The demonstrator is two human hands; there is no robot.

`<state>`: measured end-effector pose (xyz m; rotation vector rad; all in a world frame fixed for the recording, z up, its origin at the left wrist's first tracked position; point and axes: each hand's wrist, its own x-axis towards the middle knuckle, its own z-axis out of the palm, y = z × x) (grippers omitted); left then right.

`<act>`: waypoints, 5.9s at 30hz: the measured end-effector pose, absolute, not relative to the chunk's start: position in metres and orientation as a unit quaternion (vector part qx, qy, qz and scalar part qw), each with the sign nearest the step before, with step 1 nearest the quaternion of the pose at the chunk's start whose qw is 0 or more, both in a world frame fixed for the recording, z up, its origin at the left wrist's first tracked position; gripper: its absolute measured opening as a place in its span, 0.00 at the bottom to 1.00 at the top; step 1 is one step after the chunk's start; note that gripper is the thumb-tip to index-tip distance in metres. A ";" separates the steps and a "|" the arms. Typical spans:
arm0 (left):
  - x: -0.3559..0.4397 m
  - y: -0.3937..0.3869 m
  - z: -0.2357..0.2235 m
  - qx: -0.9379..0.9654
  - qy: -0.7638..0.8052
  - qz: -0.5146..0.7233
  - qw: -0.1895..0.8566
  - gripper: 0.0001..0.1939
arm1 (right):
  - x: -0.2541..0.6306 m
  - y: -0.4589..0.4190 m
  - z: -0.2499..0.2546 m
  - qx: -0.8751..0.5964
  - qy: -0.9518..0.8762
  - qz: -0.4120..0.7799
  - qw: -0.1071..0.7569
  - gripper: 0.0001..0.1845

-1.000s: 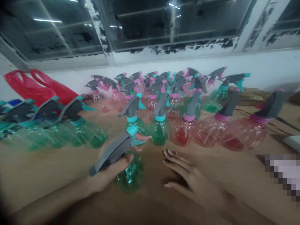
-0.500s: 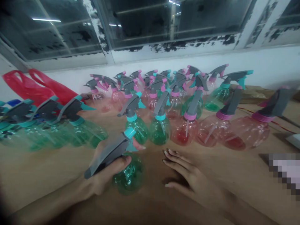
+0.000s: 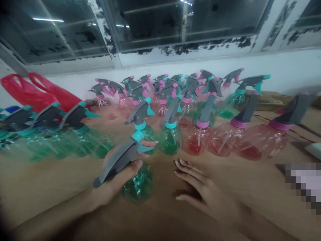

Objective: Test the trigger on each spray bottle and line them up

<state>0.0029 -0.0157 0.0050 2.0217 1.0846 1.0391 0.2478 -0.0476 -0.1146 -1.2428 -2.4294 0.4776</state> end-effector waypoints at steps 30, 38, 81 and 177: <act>0.003 -0.017 0.005 0.780 0.422 0.365 0.285 0.15 | 0.249 -0.046 -0.117 -0.438 -0.863 0.177 0.181 0.29; 0.003 -0.017 0.004 0.776 0.419 0.370 0.291 0.15 | 0.250 -0.046 -0.118 -0.437 -0.860 0.179 0.190 0.29; -0.006 -0.017 0.014 0.781 0.396 0.346 0.337 0.07 | 0.247 -0.047 -0.113 -0.444 -0.862 0.171 0.178 0.29; -0.004 -0.011 0.003 0.781 0.429 0.361 0.276 0.17 | 0.250 -0.045 -0.117 -0.441 -0.865 0.166 0.171 0.29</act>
